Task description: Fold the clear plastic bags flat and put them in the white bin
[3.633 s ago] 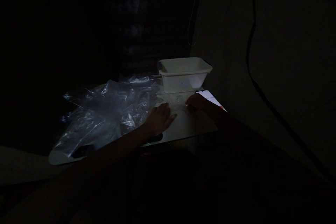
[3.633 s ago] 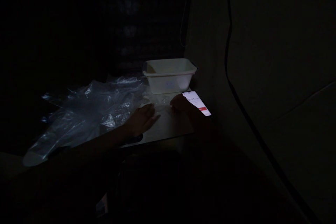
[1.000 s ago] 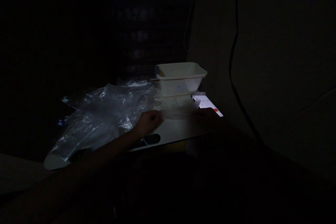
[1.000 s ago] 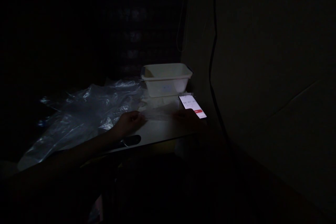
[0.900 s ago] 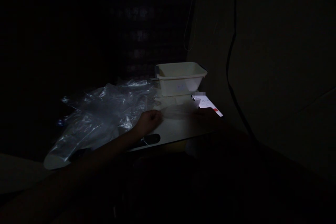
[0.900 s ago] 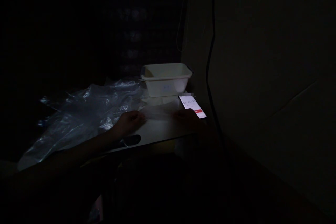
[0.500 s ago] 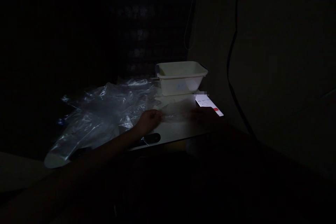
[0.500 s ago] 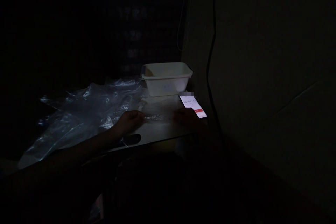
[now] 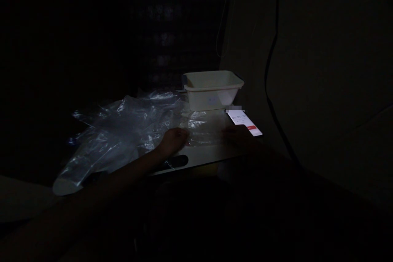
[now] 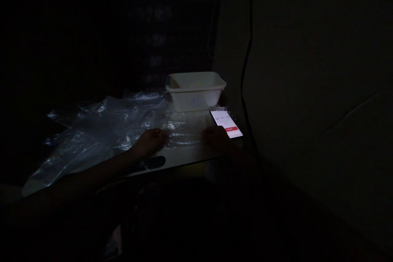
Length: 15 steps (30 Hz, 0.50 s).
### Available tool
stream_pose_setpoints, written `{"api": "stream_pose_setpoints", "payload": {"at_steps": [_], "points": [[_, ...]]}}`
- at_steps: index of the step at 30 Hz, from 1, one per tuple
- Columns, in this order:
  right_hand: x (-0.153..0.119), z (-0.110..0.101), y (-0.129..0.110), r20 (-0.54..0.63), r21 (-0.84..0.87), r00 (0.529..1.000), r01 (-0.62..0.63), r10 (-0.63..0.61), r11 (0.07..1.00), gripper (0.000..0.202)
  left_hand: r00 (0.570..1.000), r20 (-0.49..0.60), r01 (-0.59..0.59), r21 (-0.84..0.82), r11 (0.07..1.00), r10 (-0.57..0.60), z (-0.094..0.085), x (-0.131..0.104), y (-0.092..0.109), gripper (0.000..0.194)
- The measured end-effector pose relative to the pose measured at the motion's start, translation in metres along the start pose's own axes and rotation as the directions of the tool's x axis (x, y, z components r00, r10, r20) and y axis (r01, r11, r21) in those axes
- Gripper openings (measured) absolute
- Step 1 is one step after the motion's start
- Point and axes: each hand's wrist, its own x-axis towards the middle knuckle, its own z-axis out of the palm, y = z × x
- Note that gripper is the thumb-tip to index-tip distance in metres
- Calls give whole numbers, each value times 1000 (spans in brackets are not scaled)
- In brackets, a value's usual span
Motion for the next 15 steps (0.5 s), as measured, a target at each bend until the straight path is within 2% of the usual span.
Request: {"api": "stream_pose_setpoints", "payload": {"at_steps": [3,6,11,15], "points": [[-2,0,-7,-37,-33,998,-61,60,998,17,999,-31,18,-8,1000,-18,0,1,0,21],[-3,0,-10,-47,-6,989,-141,141,990,31,999,-30,34,27,999,-33,-1,0,1,24],[-2,2,-9,-36,111,990,-129,134,985,44,998,-51,28,106,994,-23,-3,-3,4,26],[-1,3,-7,-48,106,988,-141,147,984,42,999,-38,-9,165,986,15,-5,-3,4,28]]}}
